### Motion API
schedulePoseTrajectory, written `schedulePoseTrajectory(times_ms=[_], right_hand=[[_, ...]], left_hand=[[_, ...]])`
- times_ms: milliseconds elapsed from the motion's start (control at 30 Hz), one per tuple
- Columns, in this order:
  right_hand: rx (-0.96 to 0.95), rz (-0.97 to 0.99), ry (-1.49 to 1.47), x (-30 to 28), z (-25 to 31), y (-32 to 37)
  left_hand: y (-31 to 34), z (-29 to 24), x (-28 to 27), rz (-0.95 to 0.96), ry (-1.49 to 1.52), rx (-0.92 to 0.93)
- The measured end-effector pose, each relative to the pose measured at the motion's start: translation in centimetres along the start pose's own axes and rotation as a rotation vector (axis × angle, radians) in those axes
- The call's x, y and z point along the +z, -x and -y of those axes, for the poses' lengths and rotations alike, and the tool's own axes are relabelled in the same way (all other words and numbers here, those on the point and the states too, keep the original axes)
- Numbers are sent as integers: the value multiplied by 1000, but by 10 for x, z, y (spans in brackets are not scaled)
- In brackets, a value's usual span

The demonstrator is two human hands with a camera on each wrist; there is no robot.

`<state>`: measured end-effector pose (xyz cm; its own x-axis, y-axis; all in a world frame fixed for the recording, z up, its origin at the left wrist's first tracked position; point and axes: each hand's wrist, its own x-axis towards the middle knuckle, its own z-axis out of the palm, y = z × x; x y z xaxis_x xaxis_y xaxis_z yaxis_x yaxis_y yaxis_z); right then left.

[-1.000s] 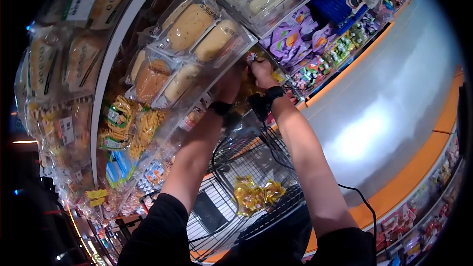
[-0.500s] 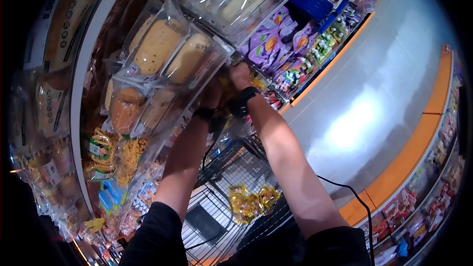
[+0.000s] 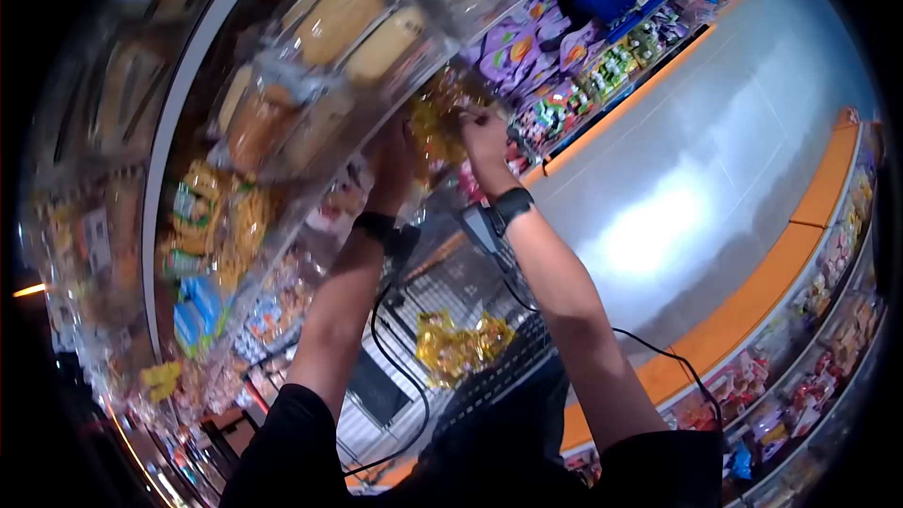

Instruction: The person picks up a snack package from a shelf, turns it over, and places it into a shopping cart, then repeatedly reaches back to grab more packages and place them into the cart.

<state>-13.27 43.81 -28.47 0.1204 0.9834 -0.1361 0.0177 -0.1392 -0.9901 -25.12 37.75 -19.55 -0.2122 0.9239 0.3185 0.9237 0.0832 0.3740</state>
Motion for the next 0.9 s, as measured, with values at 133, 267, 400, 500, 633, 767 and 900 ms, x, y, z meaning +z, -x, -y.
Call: schedulePoseTrajectory(times_ms=[133, 267, 400, 500, 633, 767, 900], right_hand=[[93, 3, -258, -28, 3, 80], [135, 114, -225, -44, 7, 126], [160, 179, -147, -44, -7, 159], [89, 318, -183, -46, -20, 210], [156, 651, 343, -57, -68, 271], [165, 904, 832, -67, -158, 319], [236, 1373, 1205, -65, -213, 359]], left_hand=[[92, -2, -37, -127, -65, 139], [189, -3, -65, -78, -74, -85], [285, 7, -73, -85, 49, -300], [361, 1, -78, -40, 137, -595], [447, 28, -41, -67, 315, -811], [527, 62, 5, 158, 235, -954], [584, 94, 34, 233, 238, -970]])
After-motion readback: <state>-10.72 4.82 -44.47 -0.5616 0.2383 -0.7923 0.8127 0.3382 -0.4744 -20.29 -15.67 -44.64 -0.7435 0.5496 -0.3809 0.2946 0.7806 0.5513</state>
